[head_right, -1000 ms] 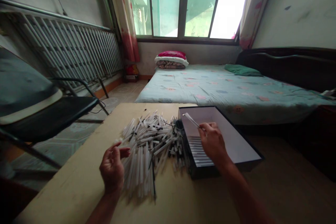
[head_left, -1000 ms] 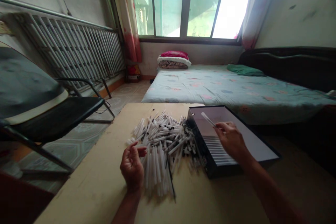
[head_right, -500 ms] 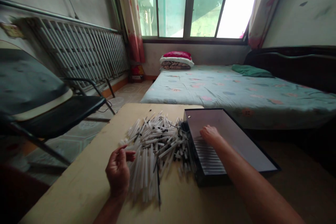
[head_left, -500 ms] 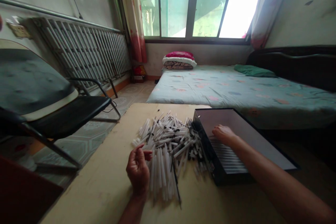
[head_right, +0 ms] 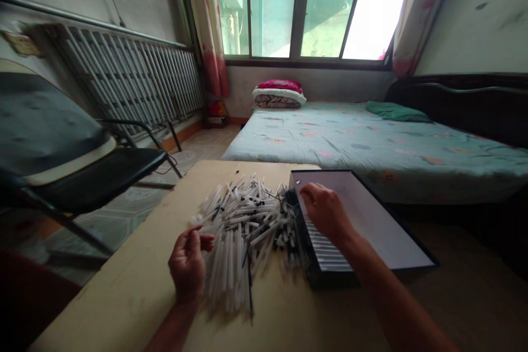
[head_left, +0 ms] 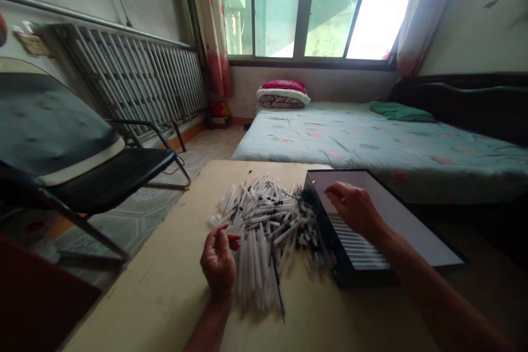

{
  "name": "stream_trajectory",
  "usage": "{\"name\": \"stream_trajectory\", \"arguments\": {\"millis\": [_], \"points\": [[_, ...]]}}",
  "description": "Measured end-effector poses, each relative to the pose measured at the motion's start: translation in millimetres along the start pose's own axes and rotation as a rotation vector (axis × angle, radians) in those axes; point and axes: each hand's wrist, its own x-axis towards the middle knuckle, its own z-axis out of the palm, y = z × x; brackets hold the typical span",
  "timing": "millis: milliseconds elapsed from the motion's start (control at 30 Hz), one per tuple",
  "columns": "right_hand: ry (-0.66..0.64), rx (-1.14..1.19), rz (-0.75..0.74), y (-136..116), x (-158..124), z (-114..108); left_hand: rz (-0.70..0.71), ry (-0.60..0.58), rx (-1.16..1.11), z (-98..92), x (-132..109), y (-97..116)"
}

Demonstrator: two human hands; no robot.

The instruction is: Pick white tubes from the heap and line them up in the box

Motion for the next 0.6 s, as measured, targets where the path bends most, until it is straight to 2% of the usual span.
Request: {"name": "stream_trajectory", "arguments": {"millis": [67, 167, 267, 367, 467, 600], "points": [[0.083, 0.305, -0.083, -31.6, -22.1, 0.7, -0.006, -0.018, 0.010, 0.1, -1.3, -0.5], [-0.032, 0.487, -0.140, -69.5, -50.1, 25.8, 0.010, -0.104, 0.075, -0.8, -4.5, -3.7], [-0.060, 0.478, -0.069, -89.6, -59.2, 61.8, 0.110, -0.228, 0.196, -2.0, -7.9, -7.6], [-0.034, 0.401, -0.018, -100.1, -53.7, 86.7, 0.174, -0.296, 0.252, -2.2, -10.6, -8.5], [0.034, 0.306, -0.026, -108.1, -45.9, 96.7, 0.144, -0.312, 0.225, -1.2, -12.4, -6.4], [0.094, 0.256, -0.047, -110.3, -38.6, 99.0, 0.071, -0.316, 0.156, 0.9, -13.3, -2.7]]}}
